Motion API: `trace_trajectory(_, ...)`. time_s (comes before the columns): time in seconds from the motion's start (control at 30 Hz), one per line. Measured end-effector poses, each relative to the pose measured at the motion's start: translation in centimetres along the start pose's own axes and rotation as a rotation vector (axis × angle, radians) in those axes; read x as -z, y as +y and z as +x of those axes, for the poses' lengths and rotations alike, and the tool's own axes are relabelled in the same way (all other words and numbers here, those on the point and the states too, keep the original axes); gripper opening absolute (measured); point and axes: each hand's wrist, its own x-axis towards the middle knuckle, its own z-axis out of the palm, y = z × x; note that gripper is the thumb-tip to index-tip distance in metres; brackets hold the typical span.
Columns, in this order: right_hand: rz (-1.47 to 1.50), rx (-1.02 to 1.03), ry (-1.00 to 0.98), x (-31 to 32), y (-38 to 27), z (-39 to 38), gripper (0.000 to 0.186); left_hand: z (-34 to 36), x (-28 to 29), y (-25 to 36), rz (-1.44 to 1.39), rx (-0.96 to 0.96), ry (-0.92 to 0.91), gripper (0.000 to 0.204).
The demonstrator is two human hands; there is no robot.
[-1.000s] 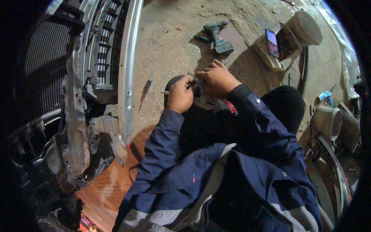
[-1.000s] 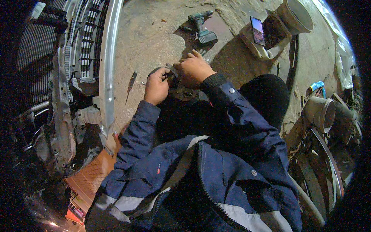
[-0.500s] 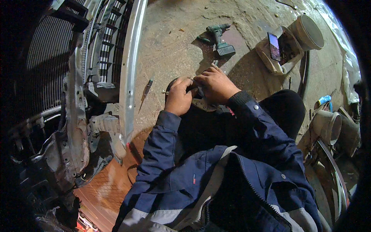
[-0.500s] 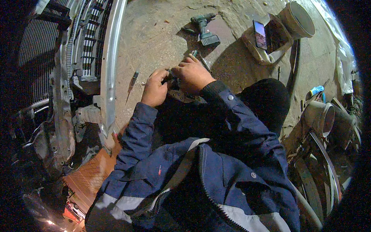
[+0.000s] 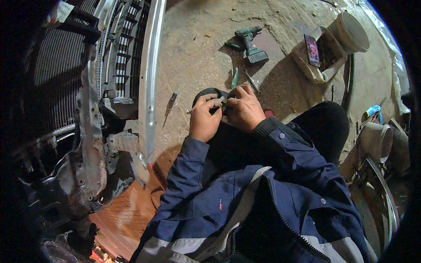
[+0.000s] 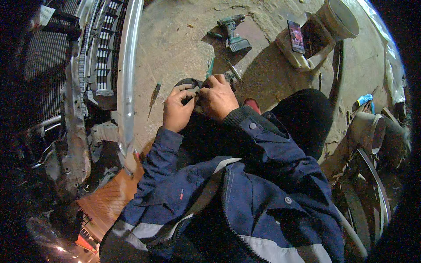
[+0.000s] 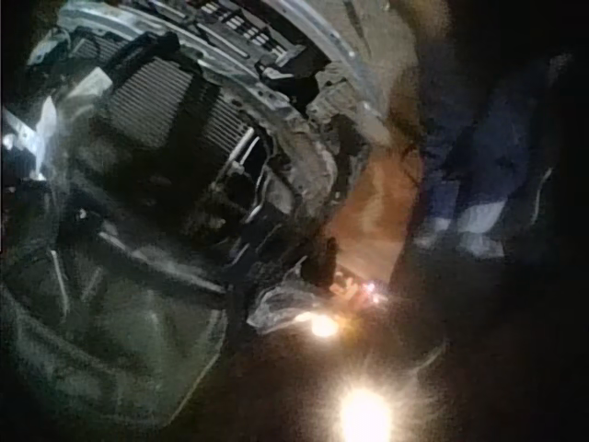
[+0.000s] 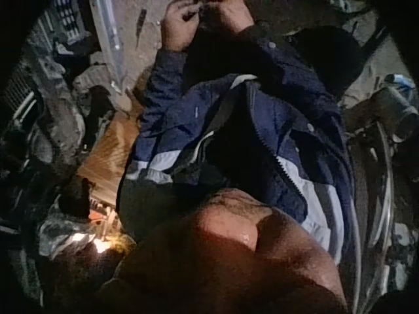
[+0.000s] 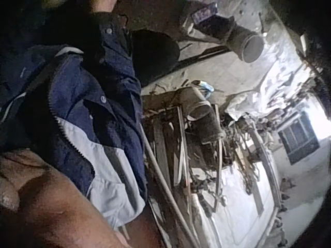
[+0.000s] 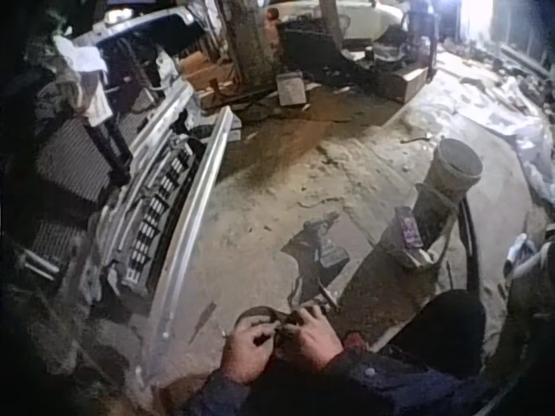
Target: The person sits on the floor in front of a car with its hood open and uses pliers to manipulate a small metal component. They repeatedly open and close the pliers, adjust the grip, and reposition the part while working.
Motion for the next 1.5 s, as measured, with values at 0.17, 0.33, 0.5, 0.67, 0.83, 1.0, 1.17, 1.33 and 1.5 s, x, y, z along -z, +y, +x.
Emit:
trace_trajectory(0.17, 0.078, -0.006, 0.017, 0.0, 0.2, -0.2, 0.019, 0.3, 1.9, 0.1, -0.431, 0.272, -0.09, 0.047)
trace_trajectory(0.33, 0.119, -0.017, 0.013, -0.6, 0.3, -0.4, 0.016, 1.0, 4.4, 0.0, -0.384, 0.324, -0.246, 0.041)
trace_trajectory(0.5, 0.336, -0.179, -0.093, -0.9, 0.7, 0.1, 0.017, 2.6, 7.0, 0.1, -0.23, 0.298, -0.503, 0.029)
trace_trajectory(0.67, 0.446, -0.207, -0.212, 0.3, 1.0, 1.1, 0.02, 4.2, 10.3, 1.0, -0.485, 0.398, -0.649, 0.037)
trace_trajectory(0.83, 0.784, -0.274, -0.326, 0.7, 0.8, 1.7, 0.016, 3.4, 9.3, 0.2, -0.719, 0.355, -0.546, 0.036)
trace_trajectory(1.0, 1.11, -0.437, -0.372, 1.6, 0.2, 2.0, 0.018, 2.6, 7.7, -0.3, -0.837, 0.264, -0.344, 0.028)
trace_trajectory(1.17, 1.354, -0.568, -0.48, 2.9, -0.4, 2.4, 0.021, 2.8, 6.5, 2.6, -0.631, 0.162, -0.127, 0.02)
trace_trajectory(1.33, 1.58, -0.458, -0.395, 1.3, -0.8, 1.5, 0.018, 3.3, 5.1, 4.8, -0.03, -0.089, 0.028, 0.023)
trace_trajectory(1.5, 1.631, -0.527, -0.369, 0.2, -0.5, 0.4, 0.025, 2.6, 5.0, 5.5, 0.063, -0.237, 0.045, 0.026)
